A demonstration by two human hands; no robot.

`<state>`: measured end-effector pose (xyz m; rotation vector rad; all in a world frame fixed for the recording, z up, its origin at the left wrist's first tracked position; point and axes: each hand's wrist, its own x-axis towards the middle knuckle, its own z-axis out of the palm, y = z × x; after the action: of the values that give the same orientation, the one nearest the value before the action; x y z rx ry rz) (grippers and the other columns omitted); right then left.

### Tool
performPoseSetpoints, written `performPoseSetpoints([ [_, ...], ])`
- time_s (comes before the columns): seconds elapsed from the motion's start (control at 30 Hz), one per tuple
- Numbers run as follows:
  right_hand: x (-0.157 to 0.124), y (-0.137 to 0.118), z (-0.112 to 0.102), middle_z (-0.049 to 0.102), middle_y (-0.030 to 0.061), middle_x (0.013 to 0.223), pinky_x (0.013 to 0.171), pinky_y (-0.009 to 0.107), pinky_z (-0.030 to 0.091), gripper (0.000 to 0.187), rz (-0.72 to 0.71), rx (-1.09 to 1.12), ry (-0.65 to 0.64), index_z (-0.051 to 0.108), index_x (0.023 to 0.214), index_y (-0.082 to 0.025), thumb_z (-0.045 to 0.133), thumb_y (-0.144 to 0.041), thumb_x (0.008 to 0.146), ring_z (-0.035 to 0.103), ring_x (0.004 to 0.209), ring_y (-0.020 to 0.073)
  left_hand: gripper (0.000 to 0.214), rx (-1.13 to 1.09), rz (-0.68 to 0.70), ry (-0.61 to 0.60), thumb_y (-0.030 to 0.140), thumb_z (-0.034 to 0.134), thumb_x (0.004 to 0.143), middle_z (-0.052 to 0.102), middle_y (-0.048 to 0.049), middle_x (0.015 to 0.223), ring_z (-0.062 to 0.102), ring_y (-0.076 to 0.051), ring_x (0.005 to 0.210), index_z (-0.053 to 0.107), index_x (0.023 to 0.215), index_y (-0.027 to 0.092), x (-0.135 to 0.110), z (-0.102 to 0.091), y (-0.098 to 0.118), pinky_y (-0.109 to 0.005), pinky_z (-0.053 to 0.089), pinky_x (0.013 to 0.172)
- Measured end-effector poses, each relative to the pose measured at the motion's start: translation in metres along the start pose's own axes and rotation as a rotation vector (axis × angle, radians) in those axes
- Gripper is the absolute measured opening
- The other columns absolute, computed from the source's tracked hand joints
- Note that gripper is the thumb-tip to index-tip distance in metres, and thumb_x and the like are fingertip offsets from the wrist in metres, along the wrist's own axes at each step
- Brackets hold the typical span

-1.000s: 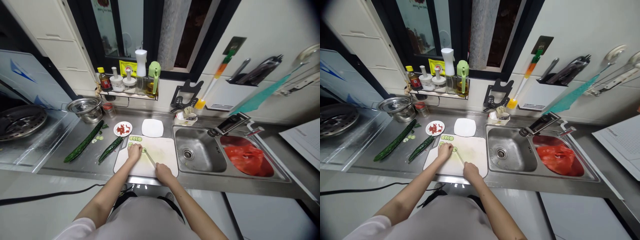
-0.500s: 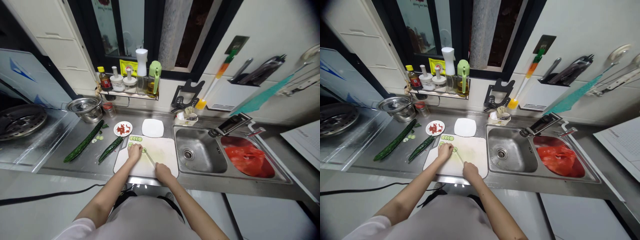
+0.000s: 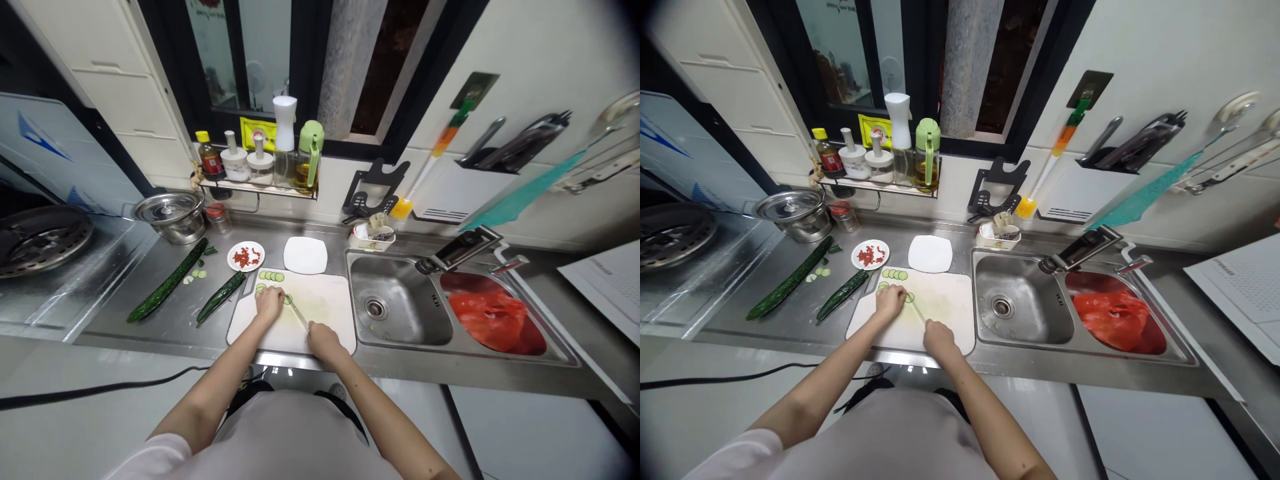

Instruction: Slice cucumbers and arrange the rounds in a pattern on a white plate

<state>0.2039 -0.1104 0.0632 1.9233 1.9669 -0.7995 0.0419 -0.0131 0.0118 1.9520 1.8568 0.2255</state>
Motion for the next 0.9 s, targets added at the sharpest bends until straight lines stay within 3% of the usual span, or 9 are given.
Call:
performPoseSetpoints([
  [0.43,-0.006,-0.001,-0.004,0.067,0.0173,0.106,0.076,0.032,0.046,0.032,0.012,0.006,-0.022,0.059,0.111,-0.013,0.038,-0.010,0.087,0.064,0.102,0.0248,0.023,0.027,-0.009,0.008,0.025,0.048,0.085,0.069,-0.0075,0.101,0.057,-0.026,0.102,0.072,0.087,0.024,0.000,-0.003,0.002,-0.040,0.033,0.090],
  [0.67,-0.016,0.008,0.004,0.067,0.0180,0.105,0.075,0.031,0.046,0.032,0.008,-0.014,-0.008,0.058,0.111,-0.012,0.037,-0.011,0.087,0.064,0.100,0.0245,0.023,0.034,-0.005,-0.001,0.024,0.048,0.084,0.069,-0.0074,0.100,0.056,-0.027,0.103,0.071,0.088,0.024,-0.002,-0.005,0.003,-0.040,0.033,0.089],
  [0.9,-0.008,0.004,0.005,0.067,0.0174,0.104,0.076,0.032,0.046,0.030,0.012,0.016,0.010,0.059,0.110,-0.013,0.038,-0.012,0.088,0.064,0.100,0.0247,0.023,0.016,-0.023,-0.002,0.024,0.048,0.085,0.069,-0.0077,0.101,0.056,-0.027,0.103,0.071,0.086,0.024,0.001,-0.002,0.002,-0.040,0.033,0.089],
])
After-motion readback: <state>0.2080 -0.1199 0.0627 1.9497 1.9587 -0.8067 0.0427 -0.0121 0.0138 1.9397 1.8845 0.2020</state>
